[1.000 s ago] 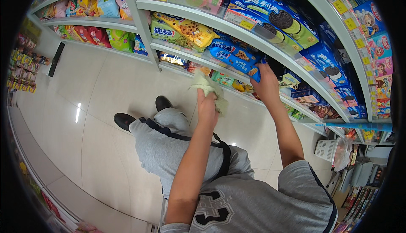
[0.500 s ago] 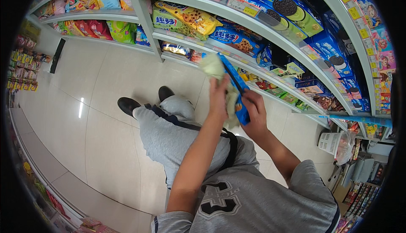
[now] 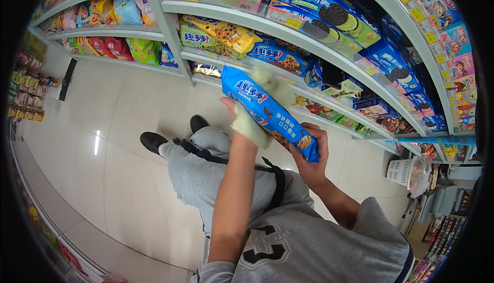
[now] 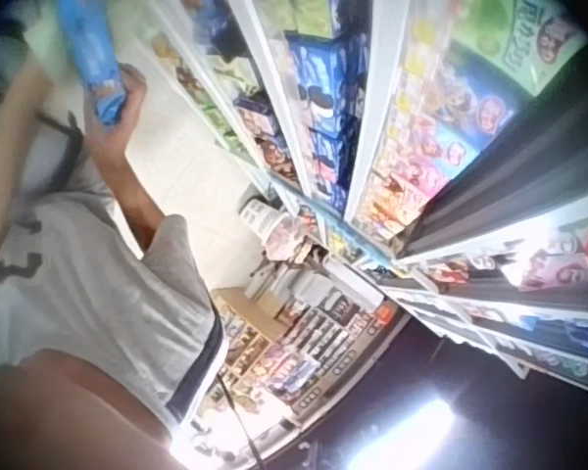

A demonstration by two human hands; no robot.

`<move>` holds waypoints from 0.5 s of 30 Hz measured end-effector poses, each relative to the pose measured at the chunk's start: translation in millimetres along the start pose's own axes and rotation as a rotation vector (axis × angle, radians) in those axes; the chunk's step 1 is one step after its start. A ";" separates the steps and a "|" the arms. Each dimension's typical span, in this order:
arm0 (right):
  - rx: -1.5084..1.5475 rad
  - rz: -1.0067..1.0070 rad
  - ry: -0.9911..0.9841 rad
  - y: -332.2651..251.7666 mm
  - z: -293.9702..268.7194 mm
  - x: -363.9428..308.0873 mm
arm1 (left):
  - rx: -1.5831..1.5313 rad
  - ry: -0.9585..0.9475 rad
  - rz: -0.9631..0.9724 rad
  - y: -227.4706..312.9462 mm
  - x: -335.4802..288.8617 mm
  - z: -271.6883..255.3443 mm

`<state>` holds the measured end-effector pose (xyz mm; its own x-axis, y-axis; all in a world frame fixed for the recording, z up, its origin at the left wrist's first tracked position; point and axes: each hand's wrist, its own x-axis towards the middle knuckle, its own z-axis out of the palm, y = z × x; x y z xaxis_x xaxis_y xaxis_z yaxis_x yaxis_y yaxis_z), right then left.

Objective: The person wipes the front edges of a snack aisle shelf with a cloth, then repeatedly picks up individual snack packages, wipes them, and places them back. The person handles multiple snack boxes and bags one at a time while moving along the shelf.

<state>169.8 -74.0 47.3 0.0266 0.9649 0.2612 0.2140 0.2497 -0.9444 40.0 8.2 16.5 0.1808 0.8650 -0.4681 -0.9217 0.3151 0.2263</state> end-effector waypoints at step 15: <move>0.037 0.216 0.295 38.1 0.6 22.5 | 1.321 0.572 0.509 -6.4 26.2 -33.2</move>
<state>178.0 -42.7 17.2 0.3487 0.9323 0.0964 0.1373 0.0509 -0.9892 39.3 15.9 -25.5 -0.4888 0.8212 -0.2946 0.1688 0.4203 0.8915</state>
